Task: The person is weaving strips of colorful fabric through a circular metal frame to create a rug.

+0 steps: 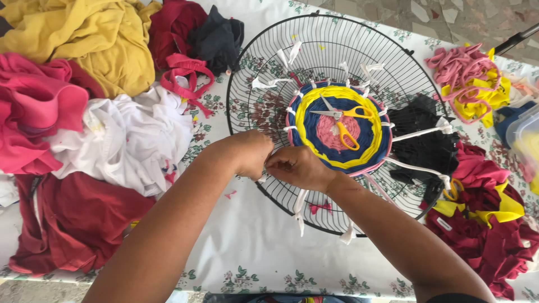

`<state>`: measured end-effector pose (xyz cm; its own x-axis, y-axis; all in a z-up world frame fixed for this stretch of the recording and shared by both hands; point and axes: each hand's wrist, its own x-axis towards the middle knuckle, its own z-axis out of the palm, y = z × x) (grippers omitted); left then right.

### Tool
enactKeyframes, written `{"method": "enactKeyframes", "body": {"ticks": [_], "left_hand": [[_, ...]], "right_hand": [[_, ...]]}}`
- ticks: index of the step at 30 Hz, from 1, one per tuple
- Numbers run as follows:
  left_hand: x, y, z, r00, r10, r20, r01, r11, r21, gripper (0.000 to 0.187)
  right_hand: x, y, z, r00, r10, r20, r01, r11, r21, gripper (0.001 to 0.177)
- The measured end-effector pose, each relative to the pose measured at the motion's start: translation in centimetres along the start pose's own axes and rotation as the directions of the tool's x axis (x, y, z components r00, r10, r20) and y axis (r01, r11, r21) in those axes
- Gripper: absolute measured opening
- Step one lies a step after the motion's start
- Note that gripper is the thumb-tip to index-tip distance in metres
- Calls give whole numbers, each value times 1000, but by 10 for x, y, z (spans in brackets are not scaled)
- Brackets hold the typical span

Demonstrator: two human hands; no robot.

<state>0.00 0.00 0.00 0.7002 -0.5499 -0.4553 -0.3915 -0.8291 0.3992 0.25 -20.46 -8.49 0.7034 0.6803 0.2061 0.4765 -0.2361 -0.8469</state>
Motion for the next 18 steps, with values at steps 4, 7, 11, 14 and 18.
{"method": "enactKeyframes", "body": {"ticks": [4, 7, 11, 14, 18], "left_hand": [[2, -16, 20, 991, 22, -133, -26, 999, -28, 24], [-9, -22, 28, 966, 61, -252, -67, 998, -16, 36], [-23, -21, 22, 956, 69, -284, -110, 986, -129, 46], [-21, -26, 28, 938, 123, -324, -178, 973, -147, 48], [-20, -33, 31, 910, 196, -366, -277, 943, -184, 40]], "right_hand": [[3, 11, 9, 992, 121, -26, -119, 991, 57, 15], [7, 11, 10, 975, 220, -11, -215, 962, 168, 19], [21, -3, 9, 958, 272, 90, -285, 881, 377, 35], [25, 0, 10, 965, 228, 130, -257, 921, 292, 42], [31, -9, 5, 976, 133, 170, -171, 958, 228, 61]]}}
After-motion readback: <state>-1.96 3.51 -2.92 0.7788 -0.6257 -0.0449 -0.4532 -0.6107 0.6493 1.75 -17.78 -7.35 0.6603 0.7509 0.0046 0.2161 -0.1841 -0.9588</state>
